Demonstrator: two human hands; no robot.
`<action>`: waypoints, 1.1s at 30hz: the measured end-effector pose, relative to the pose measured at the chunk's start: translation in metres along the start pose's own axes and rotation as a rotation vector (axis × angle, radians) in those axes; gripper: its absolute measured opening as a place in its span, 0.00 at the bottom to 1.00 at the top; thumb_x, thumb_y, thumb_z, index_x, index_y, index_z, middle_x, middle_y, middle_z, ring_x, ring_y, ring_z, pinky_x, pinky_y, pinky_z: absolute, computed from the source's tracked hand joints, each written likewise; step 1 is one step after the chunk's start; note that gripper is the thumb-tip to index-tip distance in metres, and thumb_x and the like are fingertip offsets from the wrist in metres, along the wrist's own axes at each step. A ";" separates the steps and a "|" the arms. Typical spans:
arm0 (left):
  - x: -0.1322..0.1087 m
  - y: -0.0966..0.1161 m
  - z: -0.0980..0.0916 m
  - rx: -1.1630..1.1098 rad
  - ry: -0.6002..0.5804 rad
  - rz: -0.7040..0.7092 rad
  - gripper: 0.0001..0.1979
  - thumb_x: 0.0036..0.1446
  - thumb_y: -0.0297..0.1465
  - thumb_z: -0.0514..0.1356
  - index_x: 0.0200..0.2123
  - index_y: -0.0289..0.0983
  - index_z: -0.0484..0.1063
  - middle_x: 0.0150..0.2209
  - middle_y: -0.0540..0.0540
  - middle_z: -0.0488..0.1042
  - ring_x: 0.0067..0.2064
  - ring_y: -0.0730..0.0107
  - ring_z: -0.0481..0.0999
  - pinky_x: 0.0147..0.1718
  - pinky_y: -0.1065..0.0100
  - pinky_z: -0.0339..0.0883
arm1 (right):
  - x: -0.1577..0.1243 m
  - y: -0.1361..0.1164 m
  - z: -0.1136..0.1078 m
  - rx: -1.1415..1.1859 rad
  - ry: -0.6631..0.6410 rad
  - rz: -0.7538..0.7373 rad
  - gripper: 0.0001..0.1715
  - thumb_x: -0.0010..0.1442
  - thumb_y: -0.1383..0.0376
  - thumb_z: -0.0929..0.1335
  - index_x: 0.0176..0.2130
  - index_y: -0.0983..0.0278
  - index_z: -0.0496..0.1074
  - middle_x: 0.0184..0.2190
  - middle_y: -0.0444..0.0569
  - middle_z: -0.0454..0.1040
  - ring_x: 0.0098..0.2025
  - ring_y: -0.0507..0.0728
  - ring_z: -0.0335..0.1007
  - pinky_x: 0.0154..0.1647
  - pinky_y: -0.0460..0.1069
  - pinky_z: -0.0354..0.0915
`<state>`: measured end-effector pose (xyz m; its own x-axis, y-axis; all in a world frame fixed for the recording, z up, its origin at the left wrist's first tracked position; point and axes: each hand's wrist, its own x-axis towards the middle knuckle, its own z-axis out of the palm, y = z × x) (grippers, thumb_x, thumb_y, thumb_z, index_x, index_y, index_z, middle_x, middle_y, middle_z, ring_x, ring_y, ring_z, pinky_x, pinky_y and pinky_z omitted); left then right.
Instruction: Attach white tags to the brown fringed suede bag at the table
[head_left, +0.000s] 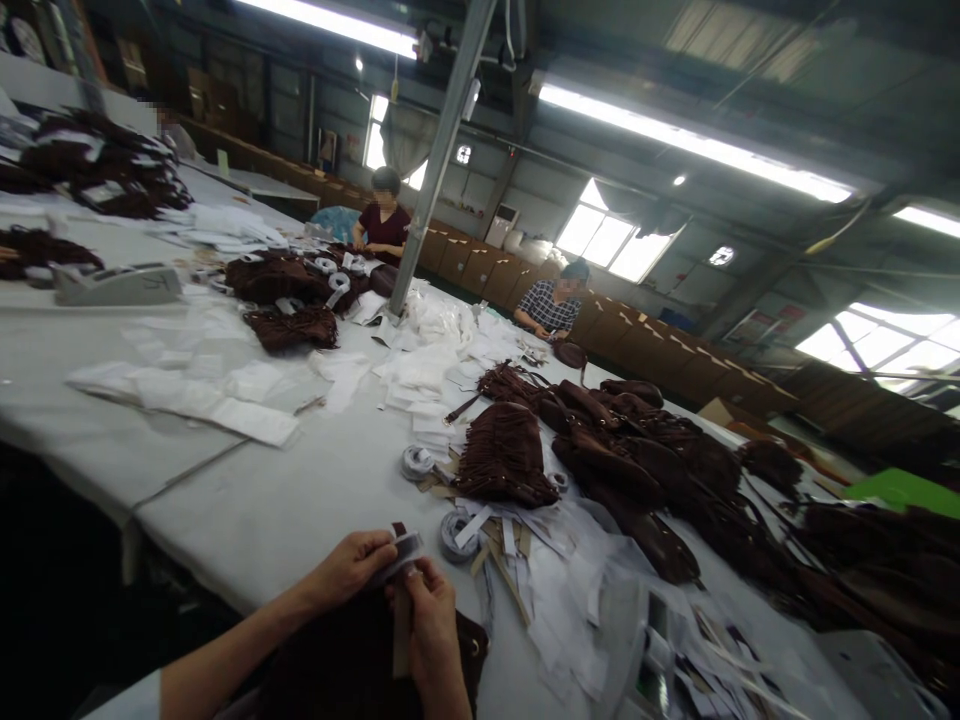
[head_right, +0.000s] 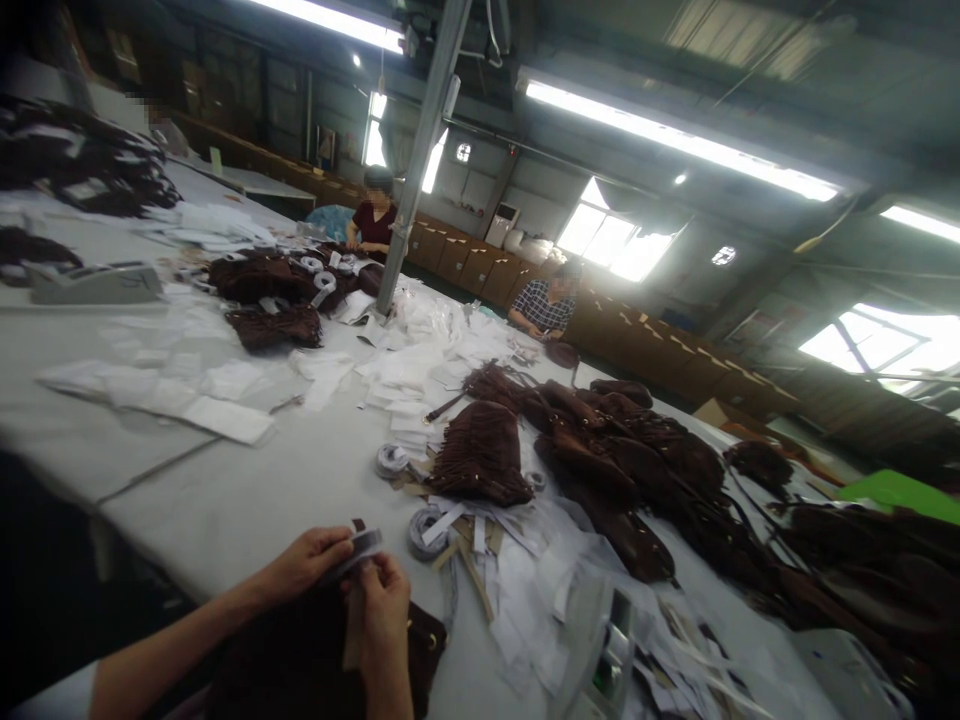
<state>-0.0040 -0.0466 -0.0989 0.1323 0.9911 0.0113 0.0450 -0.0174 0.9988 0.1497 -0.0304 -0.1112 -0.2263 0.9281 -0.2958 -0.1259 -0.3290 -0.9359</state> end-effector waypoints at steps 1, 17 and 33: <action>0.001 -0.001 0.000 -0.004 0.001 -0.009 0.21 0.58 0.48 0.52 0.26 0.35 0.65 0.22 0.52 0.63 0.25 0.74 0.59 0.24 0.72 0.53 | -0.002 -0.002 -0.001 0.009 -0.031 0.021 0.28 0.44 0.49 0.73 0.39 0.67 0.73 0.20 0.43 0.71 0.16 0.48 0.63 0.16 0.43 0.58; 0.025 0.009 0.007 0.317 -0.114 -0.004 0.19 0.55 0.42 0.54 0.20 0.35 0.66 0.19 0.53 0.63 0.24 0.74 0.59 0.23 0.73 0.50 | -0.014 0.022 0.003 0.386 0.101 -0.020 0.21 0.44 0.52 0.74 0.29 0.64 0.69 0.17 0.34 0.52 0.18 0.44 0.43 0.16 0.41 0.45; 0.031 0.005 0.028 0.540 -0.043 -0.018 0.16 0.52 0.40 0.56 0.20 0.35 0.66 0.19 0.52 0.66 0.24 0.72 0.63 0.23 0.72 0.50 | -0.005 0.038 -0.011 0.544 0.098 -0.101 0.20 0.50 0.52 0.72 0.22 0.65 0.68 0.15 0.36 0.56 0.18 0.45 0.48 0.18 0.42 0.49</action>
<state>0.0283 -0.0195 -0.0950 0.1669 0.9858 -0.0186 0.5484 -0.0771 0.8327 0.1565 -0.0454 -0.1471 -0.0998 0.9629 -0.2507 -0.6282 -0.2563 -0.7346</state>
